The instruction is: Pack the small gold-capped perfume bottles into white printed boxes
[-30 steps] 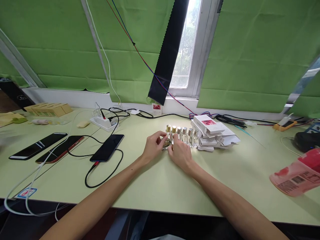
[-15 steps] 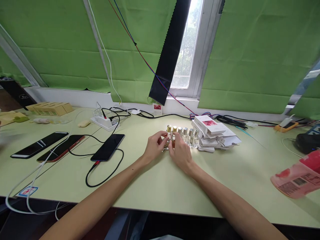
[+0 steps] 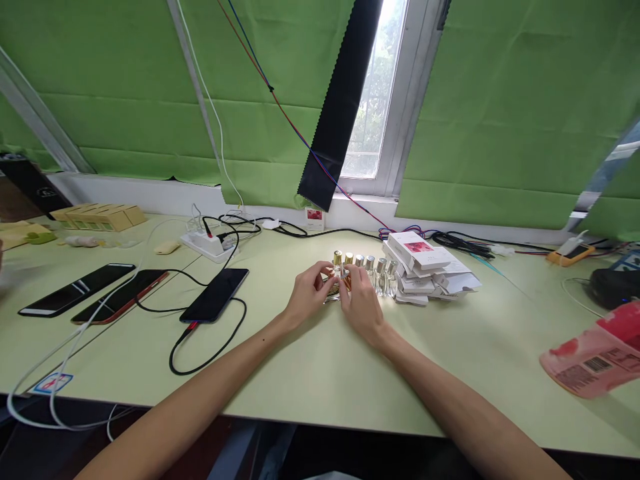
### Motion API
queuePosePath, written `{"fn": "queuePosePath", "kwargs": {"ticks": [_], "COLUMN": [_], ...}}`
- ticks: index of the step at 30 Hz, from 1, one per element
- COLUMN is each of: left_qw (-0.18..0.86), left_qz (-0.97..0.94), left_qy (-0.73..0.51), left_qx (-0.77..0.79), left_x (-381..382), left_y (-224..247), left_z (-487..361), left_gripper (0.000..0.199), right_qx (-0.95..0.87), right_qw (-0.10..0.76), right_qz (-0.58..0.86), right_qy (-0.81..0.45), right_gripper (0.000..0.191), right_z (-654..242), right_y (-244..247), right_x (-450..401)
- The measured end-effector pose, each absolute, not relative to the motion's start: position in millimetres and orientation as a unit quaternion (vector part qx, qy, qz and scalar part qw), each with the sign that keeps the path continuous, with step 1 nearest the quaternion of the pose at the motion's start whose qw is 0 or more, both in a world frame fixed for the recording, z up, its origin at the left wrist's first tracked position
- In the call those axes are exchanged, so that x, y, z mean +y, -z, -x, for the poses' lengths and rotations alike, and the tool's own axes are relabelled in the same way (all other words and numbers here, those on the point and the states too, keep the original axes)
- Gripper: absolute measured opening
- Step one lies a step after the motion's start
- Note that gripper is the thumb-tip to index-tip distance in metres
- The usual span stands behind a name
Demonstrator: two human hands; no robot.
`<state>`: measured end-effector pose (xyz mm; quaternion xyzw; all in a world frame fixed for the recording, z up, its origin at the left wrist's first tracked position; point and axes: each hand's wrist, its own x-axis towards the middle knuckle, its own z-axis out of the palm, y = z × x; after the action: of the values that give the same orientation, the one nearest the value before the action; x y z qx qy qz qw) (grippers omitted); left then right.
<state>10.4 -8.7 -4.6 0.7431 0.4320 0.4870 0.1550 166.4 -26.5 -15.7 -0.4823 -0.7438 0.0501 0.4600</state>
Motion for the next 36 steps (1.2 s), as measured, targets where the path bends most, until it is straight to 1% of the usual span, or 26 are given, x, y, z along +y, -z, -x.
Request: {"fn": "queuePosePath", "kwargs": {"ticks": [5, 9, 14, 20, 26, 36], "left_qw": [0.158, 0.156, 0.161, 0.172, 0.177, 0.179], "left_qz": [-0.743, -0.745, -0.746, -0.746, -0.741, -0.751], "left_qy": [-0.490, -0.488, -0.481, -0.483, -0.489, -0.485], "left_qx": [0.428, 0.427, 0.431, 0.424, 0.426, 0.412], "left_x": [-7.7, -8.0, -10.0, -10.1, -11.5, -12.7], "left_y": [5.9, 5.8, 4.4, 4.3, 2.4, 1.4], "left_z": [-9.8, -9.5, -9.6, -9.1, -9.9, -10.8], "left_gripper": [0.025, 0.027, 0.029, 0.034, 0.031, 0.028], "right_qx": [-0.742, -0.735, -0.726, -0.721, -0.718, -0.718], "right_qw": [0.455, 0.499, 0.550, 0.586, 0.594, 0.585], "right_qz": [0.492, 0.458, 0.410, 0.369, 0.364, 0.378], "right_qy": [-0.028, -0.039, -0.053, -0.014, 0.006, -0.024], "right_gripper": [0.025, 0.024, 0.017, 0.022, 0.022, 0.017], "right_z": [-167.4, -168.2, -168.2, -167.7, -167.5, -165.2], "right_y": [15.3, 17.3, 19.3, 17.7, 16.6, 17.4], "right_x": [-26.7, -24.4, -22.8, -24.3, -24.8, -27.4]}}
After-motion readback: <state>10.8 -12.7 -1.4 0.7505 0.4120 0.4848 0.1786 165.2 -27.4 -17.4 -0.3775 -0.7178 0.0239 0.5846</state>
